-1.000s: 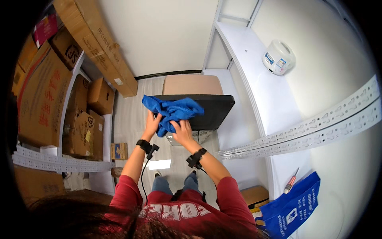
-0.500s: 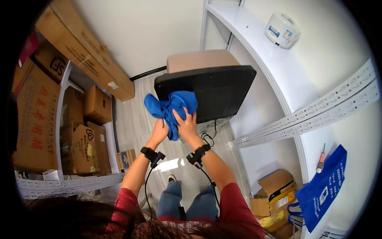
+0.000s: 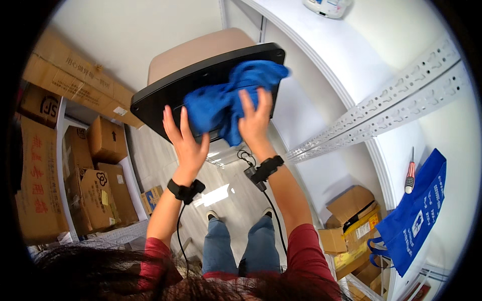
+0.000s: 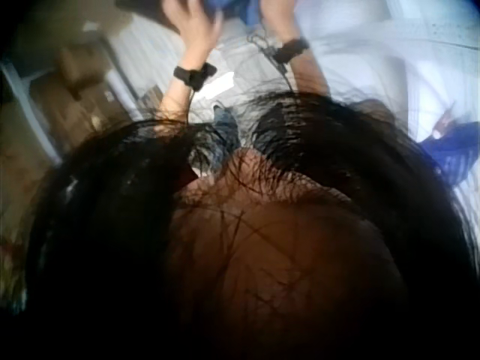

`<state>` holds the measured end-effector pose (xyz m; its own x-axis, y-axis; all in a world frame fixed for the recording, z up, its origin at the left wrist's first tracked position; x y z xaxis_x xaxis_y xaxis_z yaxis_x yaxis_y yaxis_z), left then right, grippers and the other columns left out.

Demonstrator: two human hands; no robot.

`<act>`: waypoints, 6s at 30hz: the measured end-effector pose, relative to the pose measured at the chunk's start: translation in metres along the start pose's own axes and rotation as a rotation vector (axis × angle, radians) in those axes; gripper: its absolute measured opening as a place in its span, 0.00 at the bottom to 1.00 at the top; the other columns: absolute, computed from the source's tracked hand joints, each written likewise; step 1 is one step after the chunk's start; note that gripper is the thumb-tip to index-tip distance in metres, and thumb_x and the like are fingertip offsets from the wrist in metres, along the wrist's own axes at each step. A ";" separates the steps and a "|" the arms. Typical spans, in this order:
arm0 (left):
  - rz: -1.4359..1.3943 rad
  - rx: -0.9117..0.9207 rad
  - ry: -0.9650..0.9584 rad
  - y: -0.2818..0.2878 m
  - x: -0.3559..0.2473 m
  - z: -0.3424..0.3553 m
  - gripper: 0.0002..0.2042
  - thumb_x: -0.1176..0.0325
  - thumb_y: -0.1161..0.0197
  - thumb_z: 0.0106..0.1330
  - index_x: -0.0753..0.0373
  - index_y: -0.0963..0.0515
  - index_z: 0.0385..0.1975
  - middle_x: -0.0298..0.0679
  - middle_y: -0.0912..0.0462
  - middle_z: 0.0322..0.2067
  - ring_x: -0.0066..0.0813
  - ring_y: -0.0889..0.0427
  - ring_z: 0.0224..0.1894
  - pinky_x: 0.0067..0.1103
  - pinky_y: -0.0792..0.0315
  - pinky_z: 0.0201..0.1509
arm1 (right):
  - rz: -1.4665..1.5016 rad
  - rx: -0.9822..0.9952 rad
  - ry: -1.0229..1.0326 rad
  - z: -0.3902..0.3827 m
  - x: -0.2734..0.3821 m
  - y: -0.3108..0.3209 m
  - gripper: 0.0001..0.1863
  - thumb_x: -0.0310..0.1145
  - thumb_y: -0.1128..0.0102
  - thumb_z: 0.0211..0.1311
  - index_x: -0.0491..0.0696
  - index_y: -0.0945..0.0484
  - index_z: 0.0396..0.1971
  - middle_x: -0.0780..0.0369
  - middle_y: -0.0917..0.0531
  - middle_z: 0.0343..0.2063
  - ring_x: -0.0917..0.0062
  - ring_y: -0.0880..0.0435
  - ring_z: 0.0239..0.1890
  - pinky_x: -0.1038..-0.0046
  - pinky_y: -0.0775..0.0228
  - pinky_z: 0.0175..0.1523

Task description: The person unscrews several screws from the back panel of a microwave using a screwdriver, then wipes the casing and rear panel with a blue cloth.

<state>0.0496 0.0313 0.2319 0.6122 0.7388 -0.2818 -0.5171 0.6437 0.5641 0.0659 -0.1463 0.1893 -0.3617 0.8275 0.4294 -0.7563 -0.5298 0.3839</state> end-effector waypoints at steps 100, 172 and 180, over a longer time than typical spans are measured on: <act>-0.419 0.722 0.817 -0.455 0.204 -0.594 0.20 0.66 0.35 0.49 0.64 0.26 0.43 0.50 0.23 0.43 0.48 0.25 0.47 0.32 0.30 0.50 | 0.275 1.131 -0.278 -0.581 -0.241 -0.271 0.22 0.22 0.46 0.44 0.43 0.28 0.45 0.51 0.27 0.46 0.55 0.29 0.49 0.63 0.34 0.53; -0.538 0.424 0.795 -0.324 0.139 -0.429 0.18 0.58 0.40 0.59 0.68 0.23 0.38 0.53 0.21 0.33 0.49 0.21 0.32 0.31 0.27 0.38 | -0.137 0.797 0.337 -0.391 -0.148 -0.151 0.09 0.22 0.44 0.47 0.43 0.30 0.31 0.54 0.30 0.32 0.60 0.24 0.35 0.64 0.30 0.38; -0.342 0.501 0.610 -0.307 0.104 -0.400 0.21 0.56 0.37 0.53 0.70 0.23 0.37 0.52 0.20 0.29 0.43 0.20 0.30 0.31 0.27 0.36 | -0.106 0.798 0.320 -0.384 -0.147 -0.140 0.06 0.24 0.43 0.50 0.43 0.30 0.28 0.54 0.31 0.29 0.59 0.23 0.30 0.63 0.30 0.35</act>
<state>0.0328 -0.0093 -0.2808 0.1832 0.5908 -0.7857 0.0499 0.7927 0.6076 0.0152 -0.1220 -0.2415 -0.5372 0.8293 0.1543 -0.2296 -0.3197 0.9193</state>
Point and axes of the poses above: each hand's wrist, its own z-axis towards the middle knuckle, its own y-axis out of the back of the hand, x = y × z, the point moved 8 cm from there along z, towards the middle knuckle
